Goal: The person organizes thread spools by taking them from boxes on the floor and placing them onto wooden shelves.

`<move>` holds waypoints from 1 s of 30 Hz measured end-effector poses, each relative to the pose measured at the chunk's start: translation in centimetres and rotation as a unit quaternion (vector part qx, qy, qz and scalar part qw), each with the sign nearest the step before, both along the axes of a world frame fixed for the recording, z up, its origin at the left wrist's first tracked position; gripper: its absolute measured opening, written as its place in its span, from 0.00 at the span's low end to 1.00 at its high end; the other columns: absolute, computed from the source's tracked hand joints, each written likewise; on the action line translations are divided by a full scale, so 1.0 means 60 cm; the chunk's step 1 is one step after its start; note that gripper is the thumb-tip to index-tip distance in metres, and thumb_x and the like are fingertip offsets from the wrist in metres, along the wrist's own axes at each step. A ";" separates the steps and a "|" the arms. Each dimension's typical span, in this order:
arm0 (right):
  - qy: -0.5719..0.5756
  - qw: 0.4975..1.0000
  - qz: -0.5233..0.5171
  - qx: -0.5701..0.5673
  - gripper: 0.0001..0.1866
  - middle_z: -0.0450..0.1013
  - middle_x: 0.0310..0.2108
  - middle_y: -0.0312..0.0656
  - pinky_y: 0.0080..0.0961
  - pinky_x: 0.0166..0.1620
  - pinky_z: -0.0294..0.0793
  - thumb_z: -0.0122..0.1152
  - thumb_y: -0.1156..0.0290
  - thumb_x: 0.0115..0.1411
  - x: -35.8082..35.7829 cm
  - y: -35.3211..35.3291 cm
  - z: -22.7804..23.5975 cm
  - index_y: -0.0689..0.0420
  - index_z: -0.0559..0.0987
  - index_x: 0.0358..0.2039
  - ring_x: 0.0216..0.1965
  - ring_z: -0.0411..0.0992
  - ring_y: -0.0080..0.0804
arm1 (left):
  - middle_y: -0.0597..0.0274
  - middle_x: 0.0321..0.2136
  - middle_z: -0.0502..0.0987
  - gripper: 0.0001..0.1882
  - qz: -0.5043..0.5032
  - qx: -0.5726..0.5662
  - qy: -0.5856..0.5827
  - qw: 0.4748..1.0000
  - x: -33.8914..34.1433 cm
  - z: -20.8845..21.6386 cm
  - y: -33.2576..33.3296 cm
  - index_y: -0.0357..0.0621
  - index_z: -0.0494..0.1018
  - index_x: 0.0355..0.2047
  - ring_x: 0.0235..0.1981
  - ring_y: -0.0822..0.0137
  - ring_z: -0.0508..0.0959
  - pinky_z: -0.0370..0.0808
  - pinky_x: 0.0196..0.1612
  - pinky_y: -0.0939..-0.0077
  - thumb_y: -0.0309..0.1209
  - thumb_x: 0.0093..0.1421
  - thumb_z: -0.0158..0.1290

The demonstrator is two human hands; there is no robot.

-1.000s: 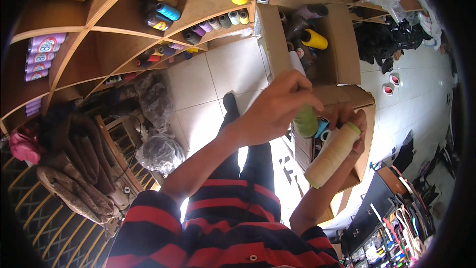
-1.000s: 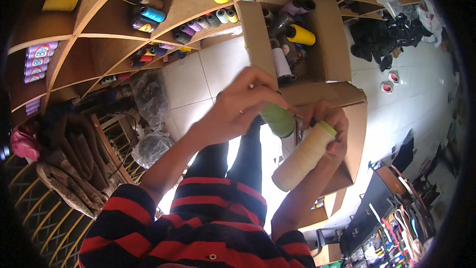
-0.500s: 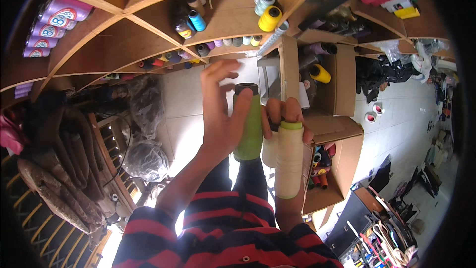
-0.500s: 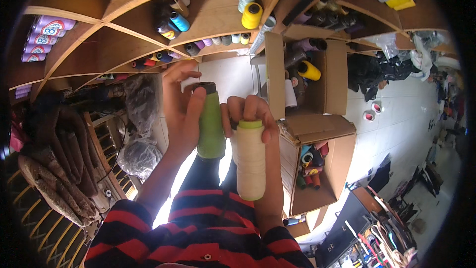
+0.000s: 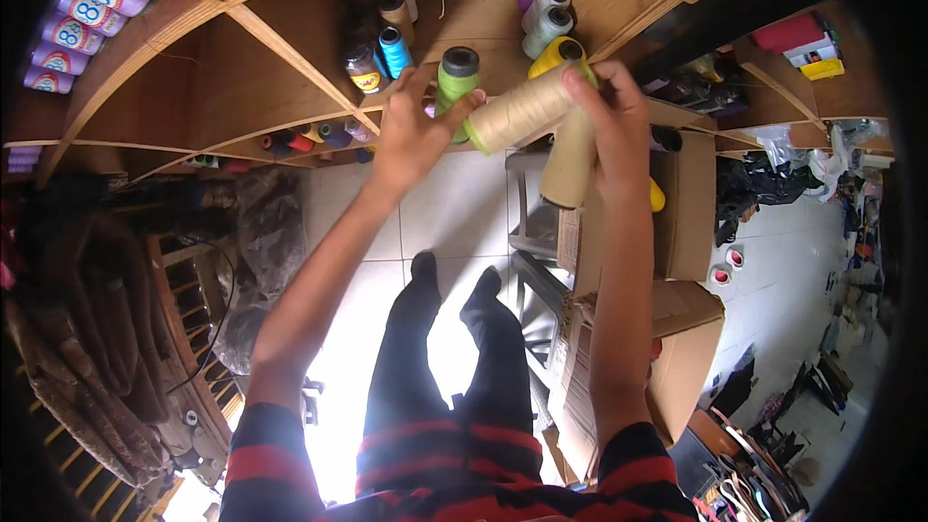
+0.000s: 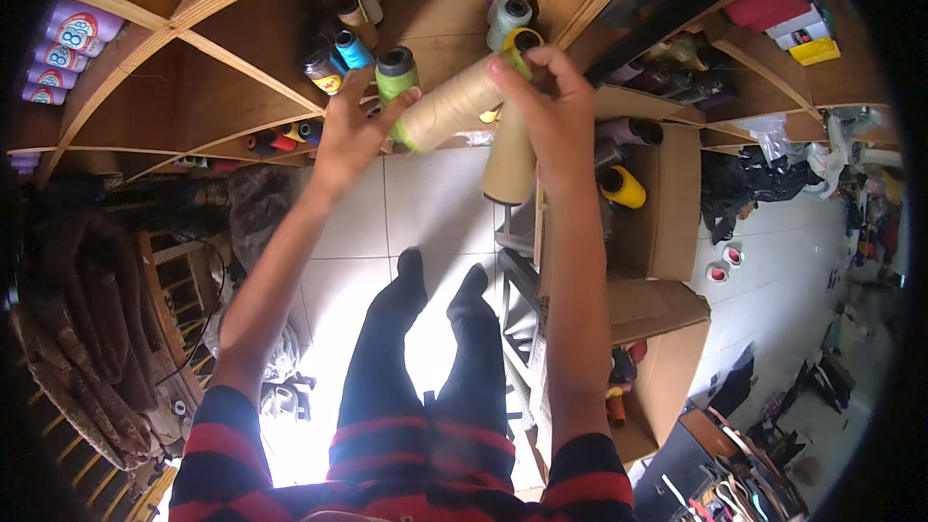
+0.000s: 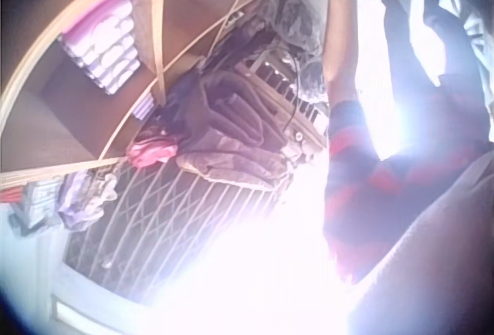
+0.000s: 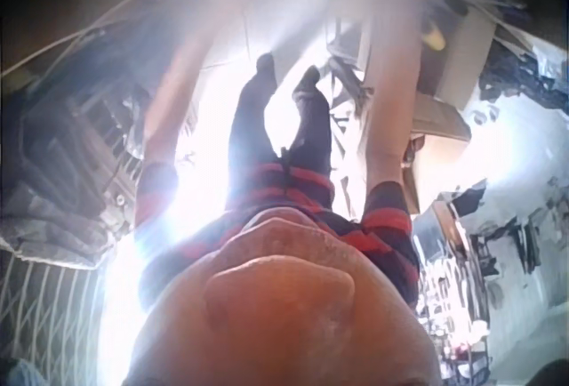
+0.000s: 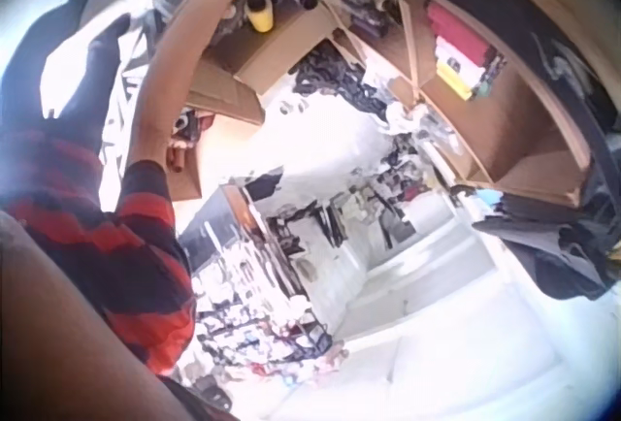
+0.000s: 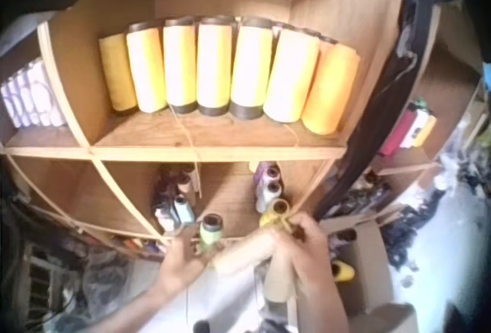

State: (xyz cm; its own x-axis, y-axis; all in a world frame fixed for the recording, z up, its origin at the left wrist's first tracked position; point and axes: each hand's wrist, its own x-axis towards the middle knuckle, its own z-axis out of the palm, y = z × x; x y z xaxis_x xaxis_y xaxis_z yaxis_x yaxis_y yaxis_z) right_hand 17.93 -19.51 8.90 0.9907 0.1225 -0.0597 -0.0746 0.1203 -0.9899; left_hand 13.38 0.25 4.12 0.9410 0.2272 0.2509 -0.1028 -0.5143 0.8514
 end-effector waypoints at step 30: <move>-0.277 0.907 -0.023 -0.316 0.08 0.75 0.26 0.54 0.34 0.35 0.73 0.59 0.72 0.55 0.127 0.061 0.030 0.63 0.75 0.31 0.30 0.76 0.44 | 0.52 0.40 0.78 0.27 -0.030 0.357 -0.111 0.927 0.233 0.009 0.113 0.51 0.71 0.50 0.46 0.52 0.74 0.70 0.51 0.64 0.38 0.49 0.62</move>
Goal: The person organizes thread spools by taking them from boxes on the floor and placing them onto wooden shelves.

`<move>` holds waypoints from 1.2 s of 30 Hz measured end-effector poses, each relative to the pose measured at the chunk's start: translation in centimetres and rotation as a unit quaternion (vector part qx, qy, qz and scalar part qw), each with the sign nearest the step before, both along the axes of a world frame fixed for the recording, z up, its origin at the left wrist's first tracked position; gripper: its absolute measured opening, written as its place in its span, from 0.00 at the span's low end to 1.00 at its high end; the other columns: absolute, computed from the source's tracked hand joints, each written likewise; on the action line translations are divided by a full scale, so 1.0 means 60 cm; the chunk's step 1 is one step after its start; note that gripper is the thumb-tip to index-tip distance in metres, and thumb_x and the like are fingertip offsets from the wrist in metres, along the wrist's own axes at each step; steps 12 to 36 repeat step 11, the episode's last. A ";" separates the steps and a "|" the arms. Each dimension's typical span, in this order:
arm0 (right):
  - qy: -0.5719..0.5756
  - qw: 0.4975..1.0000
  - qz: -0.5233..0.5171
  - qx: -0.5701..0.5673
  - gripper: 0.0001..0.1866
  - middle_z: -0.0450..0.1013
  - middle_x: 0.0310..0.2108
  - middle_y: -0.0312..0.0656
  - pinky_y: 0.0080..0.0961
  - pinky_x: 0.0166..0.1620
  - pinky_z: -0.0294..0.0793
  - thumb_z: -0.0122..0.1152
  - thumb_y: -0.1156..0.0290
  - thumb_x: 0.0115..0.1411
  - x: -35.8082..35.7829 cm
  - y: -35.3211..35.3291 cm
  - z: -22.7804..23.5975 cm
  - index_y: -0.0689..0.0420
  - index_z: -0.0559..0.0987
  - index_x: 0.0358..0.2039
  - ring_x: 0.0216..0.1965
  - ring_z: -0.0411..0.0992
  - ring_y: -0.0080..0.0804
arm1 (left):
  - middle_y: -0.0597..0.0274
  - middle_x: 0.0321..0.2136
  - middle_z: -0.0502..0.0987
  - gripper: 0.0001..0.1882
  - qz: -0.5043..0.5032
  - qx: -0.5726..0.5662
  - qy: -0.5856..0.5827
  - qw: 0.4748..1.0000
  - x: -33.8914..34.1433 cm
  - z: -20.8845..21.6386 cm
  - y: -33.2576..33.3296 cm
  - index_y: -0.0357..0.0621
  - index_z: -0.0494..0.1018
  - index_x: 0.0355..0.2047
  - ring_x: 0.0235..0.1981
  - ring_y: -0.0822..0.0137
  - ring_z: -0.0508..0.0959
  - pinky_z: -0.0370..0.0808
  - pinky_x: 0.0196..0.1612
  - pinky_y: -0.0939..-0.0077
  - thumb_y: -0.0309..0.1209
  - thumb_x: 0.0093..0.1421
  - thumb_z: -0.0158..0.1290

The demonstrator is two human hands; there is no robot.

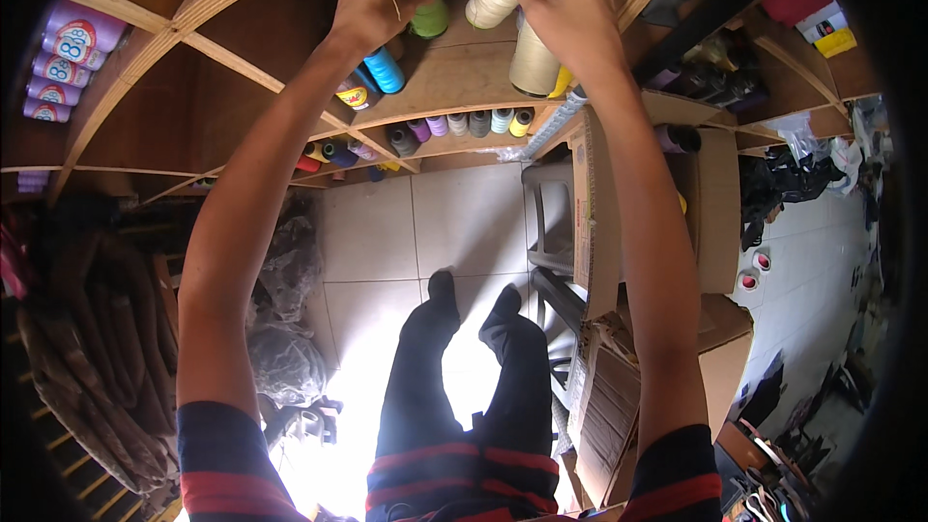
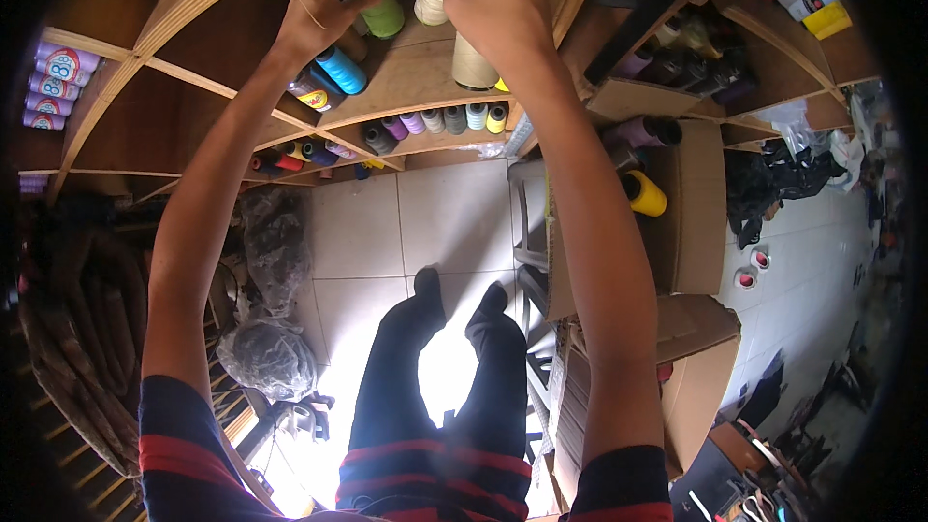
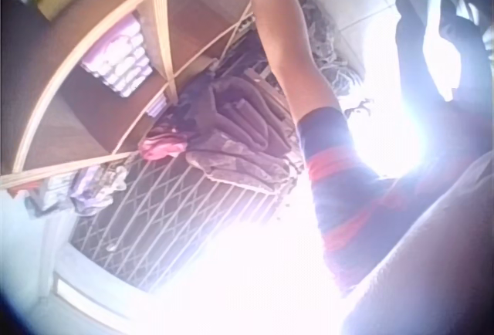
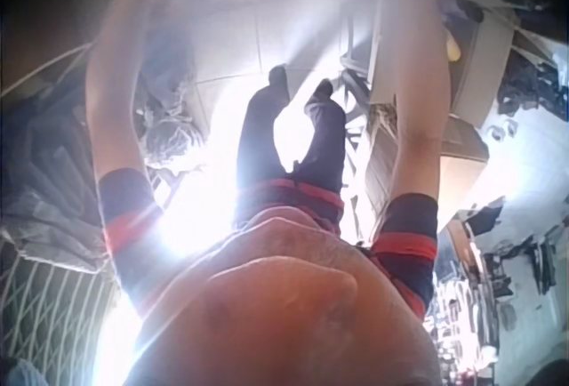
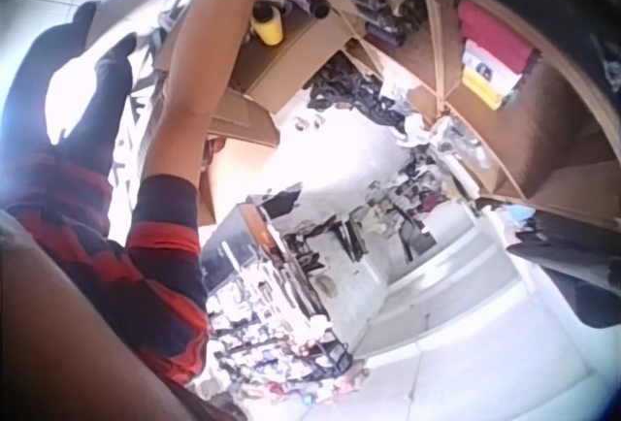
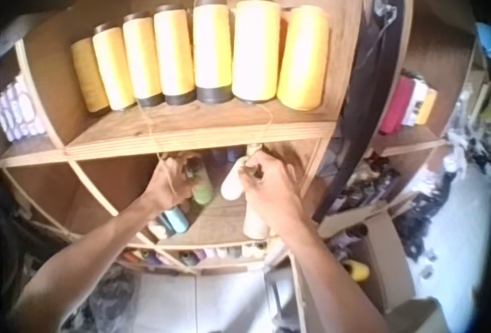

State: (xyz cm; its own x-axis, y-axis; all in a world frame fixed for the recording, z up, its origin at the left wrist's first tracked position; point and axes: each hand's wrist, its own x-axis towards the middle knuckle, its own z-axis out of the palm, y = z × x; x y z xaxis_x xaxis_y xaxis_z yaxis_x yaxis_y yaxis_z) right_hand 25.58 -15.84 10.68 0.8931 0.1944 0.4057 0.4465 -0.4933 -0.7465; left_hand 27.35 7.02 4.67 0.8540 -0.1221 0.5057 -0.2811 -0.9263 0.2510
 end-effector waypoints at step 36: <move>-0.078 0.995 0.064 -0.016 0.08 0.75 0.34 0.57 0.36 0.39 0.73 0.59 0.72 0.55 0.010 -0.016 -0.027 0.64 0.76 0.31 0.36 0.76 0.45 | 0.47 0.42 0.74 0.20 0.050 -0.106 0.147 0.982 0.066 0.033 -0.041 0.42 0.71 0.46 0.46 0.53 0.73 0.69 0.50 0.63 0.33 0.54 0.58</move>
